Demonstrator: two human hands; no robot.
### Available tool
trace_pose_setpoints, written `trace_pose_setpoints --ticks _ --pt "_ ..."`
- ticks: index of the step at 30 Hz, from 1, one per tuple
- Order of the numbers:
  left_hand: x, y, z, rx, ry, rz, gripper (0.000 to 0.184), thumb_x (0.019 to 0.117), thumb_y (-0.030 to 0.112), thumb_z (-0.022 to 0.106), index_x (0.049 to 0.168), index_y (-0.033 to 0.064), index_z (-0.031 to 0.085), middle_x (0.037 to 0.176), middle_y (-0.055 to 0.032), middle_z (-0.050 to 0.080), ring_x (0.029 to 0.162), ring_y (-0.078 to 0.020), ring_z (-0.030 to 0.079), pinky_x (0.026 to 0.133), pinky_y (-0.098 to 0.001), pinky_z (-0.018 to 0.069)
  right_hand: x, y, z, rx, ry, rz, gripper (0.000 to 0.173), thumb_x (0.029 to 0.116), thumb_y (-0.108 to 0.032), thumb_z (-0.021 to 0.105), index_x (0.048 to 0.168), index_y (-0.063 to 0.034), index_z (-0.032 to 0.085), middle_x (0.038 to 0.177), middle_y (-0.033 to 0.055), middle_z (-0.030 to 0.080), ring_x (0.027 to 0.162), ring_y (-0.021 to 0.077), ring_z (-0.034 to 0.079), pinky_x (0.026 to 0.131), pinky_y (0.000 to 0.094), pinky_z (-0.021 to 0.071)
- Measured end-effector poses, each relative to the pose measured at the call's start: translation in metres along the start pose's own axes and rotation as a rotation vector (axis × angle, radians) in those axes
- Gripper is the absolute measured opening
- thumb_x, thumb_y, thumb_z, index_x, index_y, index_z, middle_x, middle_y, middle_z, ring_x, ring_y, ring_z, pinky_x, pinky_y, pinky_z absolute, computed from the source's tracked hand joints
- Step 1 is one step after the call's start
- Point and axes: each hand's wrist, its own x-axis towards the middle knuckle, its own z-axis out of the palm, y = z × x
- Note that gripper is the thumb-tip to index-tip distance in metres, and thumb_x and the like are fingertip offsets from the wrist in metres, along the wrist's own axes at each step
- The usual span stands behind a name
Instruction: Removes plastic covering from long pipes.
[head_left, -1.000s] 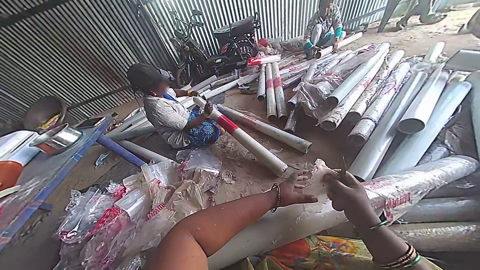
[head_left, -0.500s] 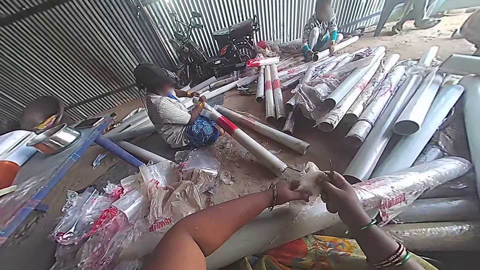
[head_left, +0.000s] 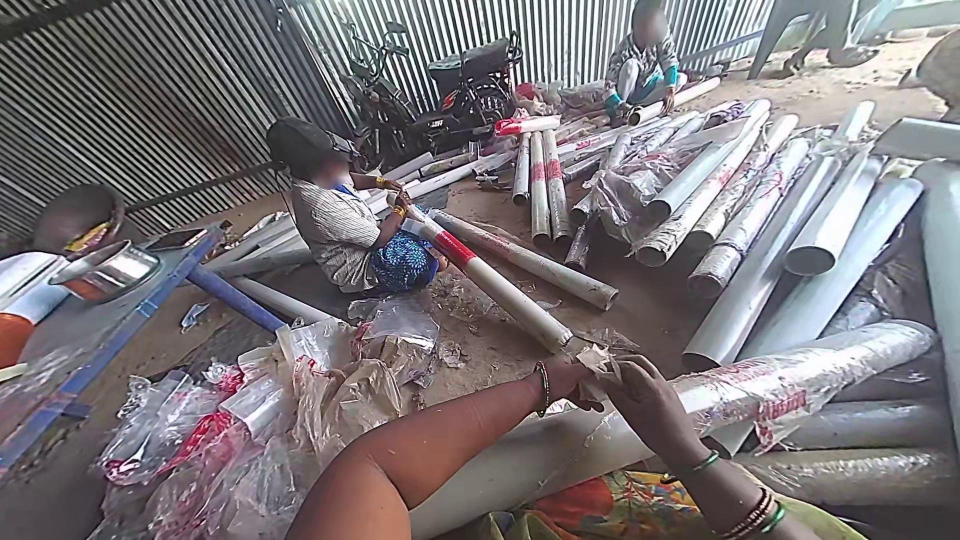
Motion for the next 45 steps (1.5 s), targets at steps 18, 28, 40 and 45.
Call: trace_pose_setpoints --ticks 18,28,40,45 --pt "0.004 0.006 -0.01 0.095 0.132 0.2 0.043 0.1027 -0.008 0.037 0.144 -0.0032 0.045 0.134 -0.024 0.054 0.105 -0.0218 0.063 0.088 -0.0358 0.0547 0.018 0.011 -0.019 0.424 -0.015 0.428 0.034 0.0981 -0.004 0.051 0.131 0.0011 0.054 0.106 0.0018 0.071 0.054 -0.0044 0.045 0.047 0.0159 0.0347" --pt "-0.052 0.062 -0.069 0.271 0.457 0.536 0.038 0.0985 -0.011 0.04 0.136 -0.0059 0.049 0.114 -0.0197 0.062 0.088 -0.0162 0.062 0.079 -0.0332 0.0535 0.022 0.024 -0.018 0.255 -0.075 0.425 0.03 0.1021 -0.007 0.051 0.13 0.0012 0.058 0.104 0.0072 0.07 0.061 0.0012 0.05 0.054 0.0219 0.0401" --pt "-0.279 -0.025 -0.246 0.068 1.473 0.219 0.056 0.1089 0.029 0.05 0.152 -0.0027 0.034 0.135 -0.0278 0.053 0.105 -0.0295 0.06 0.09 -0.0429 0.0494 0.009 0.025 -0.016 0.169 -0.061 0.397 0.03 0.1026 -0.01 0.051 0.13 0.0011 0.059 0.103 0.0095 0.07 0.061 0.0045 0.051 0.055 0.0256 0.0411" --pt "-0.365 -0.082 -0.295 0.086 1.655 -0.082 0.063 0.1039 0.027 0.061 0.151 -0.0086 0.037 0.155 -0.03 0.038 0.146 -0.0367 0.036 0.118 -0.0507 0.0277 0.005 0.026 -0.009 0.104 -0.068 0.408 0.031 0.1037 -0.01 0.05 0.131 0.0012 0.058 0.104 0.0139 0.07 0.066 0.0109 0.054 0.06 0.0319 0.0434"
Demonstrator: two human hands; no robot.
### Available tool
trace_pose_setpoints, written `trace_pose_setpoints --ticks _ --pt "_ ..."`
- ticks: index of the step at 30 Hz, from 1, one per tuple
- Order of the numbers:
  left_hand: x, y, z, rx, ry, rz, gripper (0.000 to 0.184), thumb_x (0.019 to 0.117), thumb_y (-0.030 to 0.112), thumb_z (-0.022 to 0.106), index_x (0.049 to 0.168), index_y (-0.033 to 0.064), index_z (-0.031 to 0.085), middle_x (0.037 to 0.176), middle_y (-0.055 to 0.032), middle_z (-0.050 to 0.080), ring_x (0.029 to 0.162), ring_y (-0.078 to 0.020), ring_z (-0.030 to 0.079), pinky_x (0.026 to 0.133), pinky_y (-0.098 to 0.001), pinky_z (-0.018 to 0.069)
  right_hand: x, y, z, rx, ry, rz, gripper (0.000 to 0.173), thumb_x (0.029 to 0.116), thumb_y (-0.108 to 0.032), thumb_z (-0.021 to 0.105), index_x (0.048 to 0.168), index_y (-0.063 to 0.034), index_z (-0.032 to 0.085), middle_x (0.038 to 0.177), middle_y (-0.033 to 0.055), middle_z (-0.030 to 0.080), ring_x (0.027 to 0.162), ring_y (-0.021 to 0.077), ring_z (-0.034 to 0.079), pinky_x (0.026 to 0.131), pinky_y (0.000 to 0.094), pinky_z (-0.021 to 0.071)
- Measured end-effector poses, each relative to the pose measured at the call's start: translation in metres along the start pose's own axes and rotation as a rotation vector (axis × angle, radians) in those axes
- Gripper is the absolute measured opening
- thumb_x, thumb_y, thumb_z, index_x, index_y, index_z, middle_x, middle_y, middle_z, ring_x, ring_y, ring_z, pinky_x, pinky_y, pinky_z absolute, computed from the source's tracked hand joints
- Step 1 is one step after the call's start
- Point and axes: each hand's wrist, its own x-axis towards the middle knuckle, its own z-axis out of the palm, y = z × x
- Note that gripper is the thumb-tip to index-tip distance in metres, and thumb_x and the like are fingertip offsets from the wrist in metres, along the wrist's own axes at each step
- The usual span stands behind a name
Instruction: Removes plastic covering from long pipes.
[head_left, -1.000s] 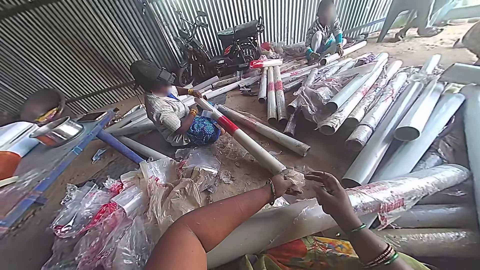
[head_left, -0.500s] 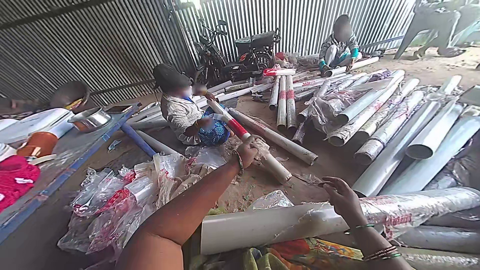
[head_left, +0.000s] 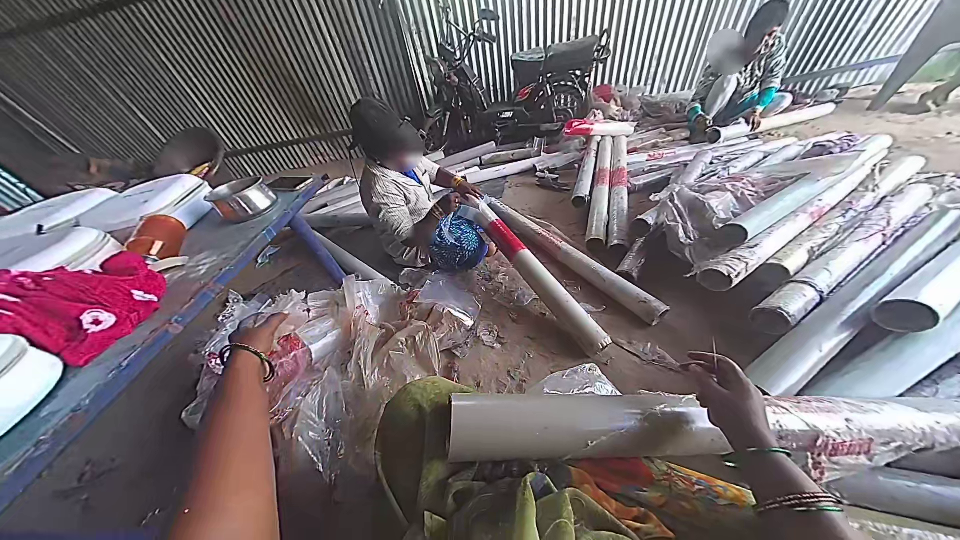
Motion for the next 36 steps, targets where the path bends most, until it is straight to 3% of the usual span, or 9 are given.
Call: trace_pose_setpoints --ticks 4,7,11,17,21,25,27,32,36 --pt "0.019 -0.049 -0.017 -0.197 0.281 0.009 0.054 0.1027 0.018 0.057 0.149 -0.0061 0.042 0.149 -0.0299 0.045 0.138 -0.0378 0.045 0.112 -0.052 0.0368 0.001 0.01 0.005 -0.008 0.013 0.021 0.031 0.1042 -0.011 0.05 0.132 0.0 0.058 0.102 0.0128 0.069 0.064 0.0103 0.053 0.058 0.0316 0.0427" --pt "-0.017 -0.021 -0.03 -0.325 0.256 -0.214 0.051 0.1081 0.013 0.048 0.156 0.0009 0.035 0.16 -0.0215 0.036 0.147 -0.0312 0.036 0.119 -0.0475 0.027 0.0 0.013 0.007 -0.013 0.009 0.033 0.032 0.1043 -0.013 0.049 0.133 0.0013 0.056 0.101 0.0117 0.068 0.061 0.0079 0.049 0.056 0.0299 0.041" --pt "-0.013 -0.088 0.0 -0.333 0.199 0.105 0.049 0.1075 0.024 0.048 0.148 -0.0031 0.043 0.147 -0.0258 0.049 0.132 -0.0318 0.051 0.109 -0.0485 0.0401 -0.002 0.015 0.009 -0.032 0.006 0.042 0.033 0.1044 -0.014 0.049 0.133 0.0013 0.055 0.1 0.0111 0.067 0.06 0.0067 0.047 0.055 0.0287 0.0406" --pt "-0.13 -0.108 0.045 -0.191 -0.192 0.277 0.044 0.1066 0.017 0.051 0.142 -0.0086 0.048 0.144 -0.0266 0.053 0.135 -0.0302 0.052 0.114 -0.0407 0.0406 -0.004 0.016 0.012 -0.057 0.001 0.027 0.036 0.1038 -0.016 0.049 0.134 0.0024 0.054 0.1 0.0133 0.065 0.064 0.0091 0.048 0.059 0.0318 0.0416" --pt "-0.178 -0.126 0.074 -0.112 -0.298 0.736 0.062 0.101 0.043 0.049 0.129 -0.0102 0.06 0.132 -0.0273 0.062 0.129 -0.0351 0.056 0.113 -0.0446 0.041 -0.002 0.021 0.01 -0.055 0.009 0.031 0.038 0.1034 -0.017 0.048 0.135 0.0018 0.054 0.104 0.0154 0.065 0.067 0.0124 0.05 0.061 0.0352 0.043" --pt "-0.196 -0.13 0.093 -0.059 -0.261 1.088 0.075 0.1011 0.067 0.038 0.116 0.0007 0.071 0.122 -0.02 0.069 0.13 -0.0359 0.057 0.116 -0.0514 0.036 -0.004 0.018 0.008 0.014 0.041 0.088 0.037 0.1042 -0.017 0.05 0.137 -0.0016 0.053 0.104 0.0127 0.066 0.063 0.0094 0.049 0.058 0.0313 0.0424" --pt "-0.202 -0.127 0.097 -0.018 -0.277 1.156 0.078 0.1001 0.071 0.035 0.112 0.0024 0.072 0.121 -0.0197 0.07 0.13 -0.0355 0.057 0.116 -0.0525 0.0345 -0.007 0.014 0.008 0.063 0.059 0.123 0.038 0.1057 -0.016 0.05 0.141 -0.0026 0.049 0.108 0.0139 0.064 0.064 0.0098 0.05 0.058 0.0309 0.0435" --pt "-0.217 -0.118 0.106 0.127 -0.308 1.249 0.078 0.0993 0.07 0.038 0.099 0.001 0.075 0.111 -0.0202 0.073 0.12 -0.0368 0.065 0.113 -0.0604 0.0362 -0.009 0.012 0.007 0.05 0.05 0.13 0.036 0.1057 -0.015 0.053 0.139 -0.0019 0.052 0.106 0.0193 0.066 0.07 0.0222 0.056 0.066 0.045 0.0471" --pt "-0.231 -0.107 0.112 0.214 -0.391 1.203 0.07 0.0968 0.057 0.047 0.1 -0.0063 0.076 0.107 -0.0218 0.075 0.112 -0.0386 0.069 0.114 -0.0658 0.0326 -0.003 0.017 0.004 0.031 0.02 0.101 0.036 0.106 -0.016 0.053 0.14 -0.003 0.054 0.11 0.0206 0.068 0.079 0.0285 0.062 0.073 0.0504 0.0499"
